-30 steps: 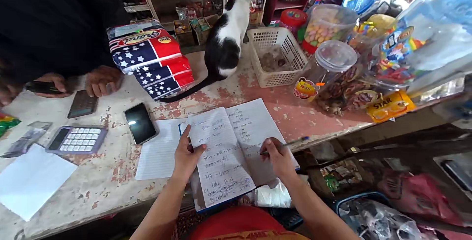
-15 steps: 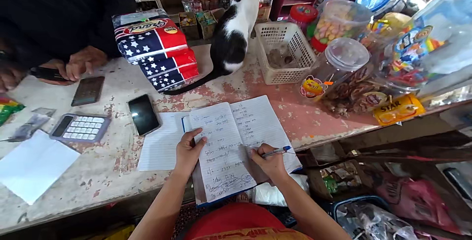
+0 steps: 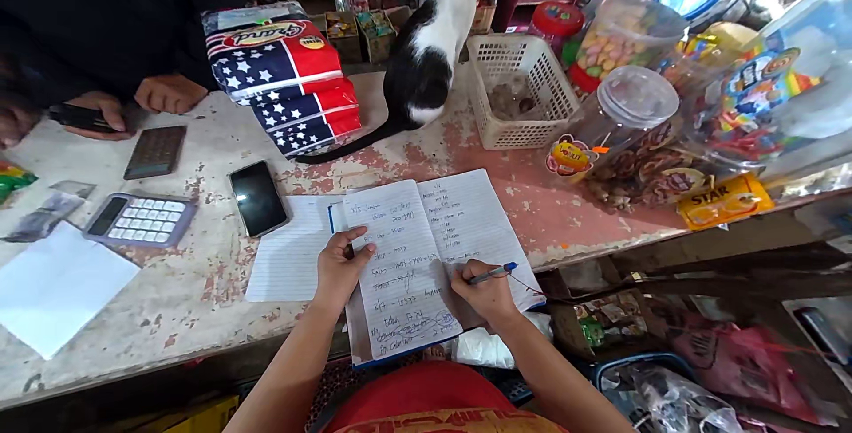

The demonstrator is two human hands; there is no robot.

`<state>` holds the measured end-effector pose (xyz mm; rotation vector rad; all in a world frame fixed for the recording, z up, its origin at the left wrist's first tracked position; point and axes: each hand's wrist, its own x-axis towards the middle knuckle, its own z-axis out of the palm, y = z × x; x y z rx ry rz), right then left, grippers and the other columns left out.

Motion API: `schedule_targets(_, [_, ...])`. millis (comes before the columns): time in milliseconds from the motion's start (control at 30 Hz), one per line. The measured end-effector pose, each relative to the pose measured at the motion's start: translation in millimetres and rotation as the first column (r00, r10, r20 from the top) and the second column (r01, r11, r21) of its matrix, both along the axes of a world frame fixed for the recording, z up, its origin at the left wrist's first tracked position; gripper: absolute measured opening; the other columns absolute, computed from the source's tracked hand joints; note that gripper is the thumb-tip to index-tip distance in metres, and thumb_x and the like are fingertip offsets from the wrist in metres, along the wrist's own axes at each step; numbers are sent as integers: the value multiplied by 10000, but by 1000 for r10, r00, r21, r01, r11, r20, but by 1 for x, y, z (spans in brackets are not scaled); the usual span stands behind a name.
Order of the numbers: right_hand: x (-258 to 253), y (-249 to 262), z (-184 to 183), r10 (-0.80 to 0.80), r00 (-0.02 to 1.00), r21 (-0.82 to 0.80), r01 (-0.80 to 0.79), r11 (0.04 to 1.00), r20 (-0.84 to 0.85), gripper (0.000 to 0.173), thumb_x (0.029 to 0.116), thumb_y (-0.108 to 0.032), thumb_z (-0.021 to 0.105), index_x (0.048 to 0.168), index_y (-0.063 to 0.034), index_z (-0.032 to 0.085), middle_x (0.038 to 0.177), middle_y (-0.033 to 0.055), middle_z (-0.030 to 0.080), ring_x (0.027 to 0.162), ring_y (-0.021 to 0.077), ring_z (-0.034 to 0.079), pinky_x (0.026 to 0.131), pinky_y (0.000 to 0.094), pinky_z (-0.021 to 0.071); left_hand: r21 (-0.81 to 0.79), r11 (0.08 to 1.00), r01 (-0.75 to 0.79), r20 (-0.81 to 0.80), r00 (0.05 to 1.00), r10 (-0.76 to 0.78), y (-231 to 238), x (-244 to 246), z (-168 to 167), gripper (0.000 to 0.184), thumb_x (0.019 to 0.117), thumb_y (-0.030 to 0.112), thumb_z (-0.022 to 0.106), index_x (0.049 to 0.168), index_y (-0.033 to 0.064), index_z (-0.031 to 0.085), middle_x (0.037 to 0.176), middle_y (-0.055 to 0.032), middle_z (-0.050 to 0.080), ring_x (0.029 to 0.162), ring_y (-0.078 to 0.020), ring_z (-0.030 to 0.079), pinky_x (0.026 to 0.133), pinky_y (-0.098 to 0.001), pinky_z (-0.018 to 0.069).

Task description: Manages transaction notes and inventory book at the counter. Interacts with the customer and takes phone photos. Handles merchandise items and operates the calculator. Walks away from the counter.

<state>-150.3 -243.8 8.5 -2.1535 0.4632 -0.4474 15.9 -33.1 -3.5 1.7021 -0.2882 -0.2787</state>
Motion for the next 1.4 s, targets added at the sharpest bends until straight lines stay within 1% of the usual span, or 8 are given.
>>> schedule_targets(100, [4, -3, 0, -44, 997, 67, 39, 997, 65, 267, 845, -113, 674, 623, -77, 529, 564, -78, 456, 522, -47, 405, 506, 145, 328, 16, 1000, -1, -3, 1000, 1, 0, 0, 0, 346, 885, 36, 751, 1216, -11, 664, 1124, -86, 684, 759, -53, 647, 705, -191, 559])
schedule_targets(367, [-6, 2, -3, 50, 998, -146, -45, 988, 28, 293, 832, -133, 644, 587, -53, 505, 547, 45, 497, 525, 129, 502, 520, 312, 403, -21, 1000, 10, -40, 999, -10, 0, 2, 0, 489, 869, 31, 751, 1329, -29, 597, 1116, -98, 702, 798, -75, 677, 736, -222, 582])
schedule_targets(567, [-7, -18, 8, 27, 982, 319, -86, 944, 185, 196, 995, -143, 612, 848, -23, 662, 723, -87, 599, 647, -72, 542, 627, 127, 478, -70, 997, 17, -19, 1000, -19, -1, 1, 2, 437, 865, -9, 738, 1280, -37, 604, 1048, -82, 711, 799, -72, 688, 734, -215, 589])
schedule_targets(700, [-11, -25, -7, 119, 940, 213, -193, 958, 319, 278, 1008, -183, 601, 835, 13, 696, 741, -48, 649, 689, -63, 576, 655, 133, 496, -50, 999, 16, -10, 1000, -16, 0, 1, 0, 393, 869, 8, 745, 1243, -24, 629, 1010, -65, 710, 752, -53, 662, 700, -194, 567])
schedule_targets(900, [-8, -11, 5, -42, 998, 207, 33, 978, 38, 327, 932, -244, 719, 714, -77, 543, 610, -88, 469, 542, -41, 437, 546, 145, 387, -20, 1000, 7, -11, 1000, -7, 1, 0, 2, 333, 876, 18, 743, 1198, -17, 666, 972, -56, 717, 709, -45, 649, 675, -186, 558])
schedule_targets(1233, [-5, -10, 9, -68, 998, 228, 65, 971, 6, 281, 900, -150, 680, 667, -99, 532, 587, -94, 477, 520, -40, 451, 523, 152, 404, 12, 999, 33, 20, 999, -33, 1, 1, 0, 308, 894, 42, 729, 1195, -9, 686, 1054, -57, 725, 737, -35, 638, 696, -188, 543])
schedule_targets(1333, [-7, -1, 2, -59, 997, -38, 60, 997, 42, 319, 898, -181, 668, 637, -35, 555, 568, 7, 497, 537, 70, 473, 541, 256, 388, 18, 999, 42, 32, 999, -42, 3, 1, -1, 281, 902, 53, 723, 1175, -8, 699, 1067, -54, 729, 744, -23, 635, 704, -183, 539])
schedule_targets(1400, [-8, 4, -10, 1, 976, -315, 69, 947, 218, 325, 876, -152, 665, 590, -35, 565, 552, 75, 564, 529, 161, 591, 512, 309, 484, 17, 999, 51, 61, 997, -52, 4, 2, -3, 215, 904, 57, 722, 1112, 3, 731, 1034, -40, 737, 740, -8, 635, 698, -165, 533])
